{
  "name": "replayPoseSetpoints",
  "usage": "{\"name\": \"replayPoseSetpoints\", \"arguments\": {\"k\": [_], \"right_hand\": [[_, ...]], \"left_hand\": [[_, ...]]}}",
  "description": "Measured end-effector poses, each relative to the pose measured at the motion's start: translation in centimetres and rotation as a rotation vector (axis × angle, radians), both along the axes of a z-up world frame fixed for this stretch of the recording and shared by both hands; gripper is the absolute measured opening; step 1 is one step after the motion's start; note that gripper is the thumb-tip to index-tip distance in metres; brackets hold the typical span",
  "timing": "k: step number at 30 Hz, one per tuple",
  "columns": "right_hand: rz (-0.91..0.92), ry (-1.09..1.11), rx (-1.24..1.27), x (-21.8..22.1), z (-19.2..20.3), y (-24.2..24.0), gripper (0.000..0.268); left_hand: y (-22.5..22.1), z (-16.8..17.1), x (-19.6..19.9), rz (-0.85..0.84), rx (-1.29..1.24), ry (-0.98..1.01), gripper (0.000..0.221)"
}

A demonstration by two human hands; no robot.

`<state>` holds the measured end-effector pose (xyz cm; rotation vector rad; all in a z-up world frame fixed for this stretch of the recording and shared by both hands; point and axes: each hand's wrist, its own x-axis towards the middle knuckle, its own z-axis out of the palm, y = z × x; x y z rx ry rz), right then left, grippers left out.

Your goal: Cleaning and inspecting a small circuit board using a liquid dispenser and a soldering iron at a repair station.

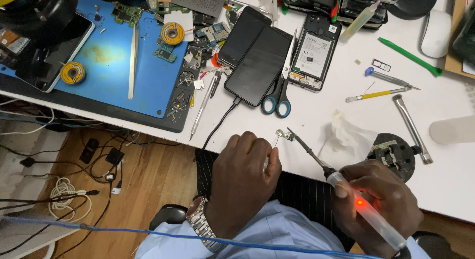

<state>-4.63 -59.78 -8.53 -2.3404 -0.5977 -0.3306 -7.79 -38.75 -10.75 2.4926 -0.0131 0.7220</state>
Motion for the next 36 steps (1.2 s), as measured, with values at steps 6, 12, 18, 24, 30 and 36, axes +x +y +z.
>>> {"name": "replayPoseSetpoints", "arguments": {"k": [6,12,18,24,30,36], "right_hand": [[-0.044,0.035,-0.15,0.3,0.3,0.1,0.031],[0.087,-0.257,0.059,0.3,0.4,1.9,0.022],[0.016,-0.171,0.018,0.2,0.5,2.1,0.023],[0.067,-0.228,0.078,0.2,0.0,1.8,0.021],[0.087,-0.251,0.092,0.3,0.1,1.9,0.021],[0.071,-0.238,0.088,0.3,0.1,2.0,0.021]], "left_hand": [[-0.1,-0.1,0.1,0.005,0.018,0.008,0.021],[-0.2,0.0,0.0,0.009,0.027,0.002,0.022],[-0.3,-0.1,0.0,0.021,0.023,0.02,0.022],[-0.3,-0.2,0.0,0.017,0.019,0.019,0.021],[-0.3,-0.2,0.0,0.019,0.023,0.002,0.022],[-0.2,-0.1,0.0,0.013,0.018,0.011,0.022]]}}
